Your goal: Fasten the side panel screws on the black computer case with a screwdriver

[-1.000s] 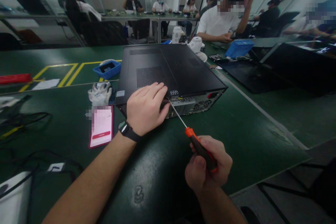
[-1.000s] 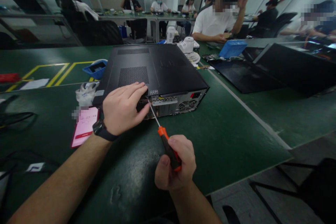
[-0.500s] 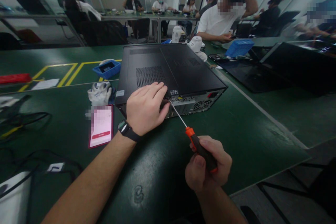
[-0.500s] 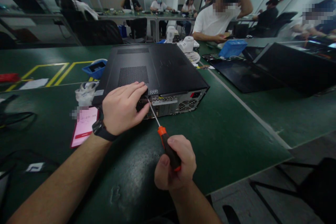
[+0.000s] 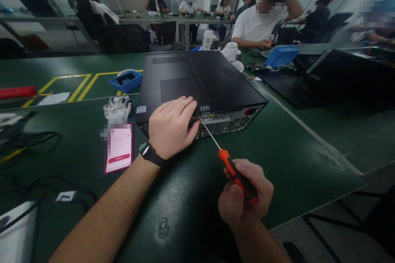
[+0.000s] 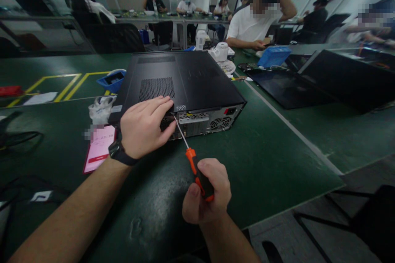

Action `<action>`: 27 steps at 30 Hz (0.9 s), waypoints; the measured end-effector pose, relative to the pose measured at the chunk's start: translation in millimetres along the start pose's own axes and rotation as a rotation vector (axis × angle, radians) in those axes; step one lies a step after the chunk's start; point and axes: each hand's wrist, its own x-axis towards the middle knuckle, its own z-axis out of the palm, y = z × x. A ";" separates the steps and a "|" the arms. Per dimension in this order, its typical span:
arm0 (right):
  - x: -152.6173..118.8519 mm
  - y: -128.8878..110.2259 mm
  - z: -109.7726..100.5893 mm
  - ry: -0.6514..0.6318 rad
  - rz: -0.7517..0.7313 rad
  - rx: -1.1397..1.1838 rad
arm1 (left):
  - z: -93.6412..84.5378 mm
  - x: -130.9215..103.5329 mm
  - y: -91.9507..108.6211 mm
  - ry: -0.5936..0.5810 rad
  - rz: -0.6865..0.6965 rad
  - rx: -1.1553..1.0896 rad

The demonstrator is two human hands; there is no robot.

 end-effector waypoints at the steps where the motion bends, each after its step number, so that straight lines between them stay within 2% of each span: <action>1: 0.7 0.2 0.8 0.012 -0.010 -0.009 | 0.0 0.0 -0.1 -0.001 0.000 -0.001; 7: -7.5 6.2 -4.7 0.014 -0.031 -0.131 | -0.4 0.1 -0.6 -0.002 0.006 -0.001; 14: -1.5 2.2 -1.9 -0.007 -0.006 0.027 | 0.0 -0.4 -0.5 0.010 0.009 0.007; 22: -6.0 5.5 -3.3 0.033 -0.053 -0.106 | -0.2 0.0 -0.7 0.010 0.013 0.014; 27: -9.6 8.5 -3.1 0.043 -0.031 -0.100 | 0.6 -0.1 -0.9 0.018 0.019 0.017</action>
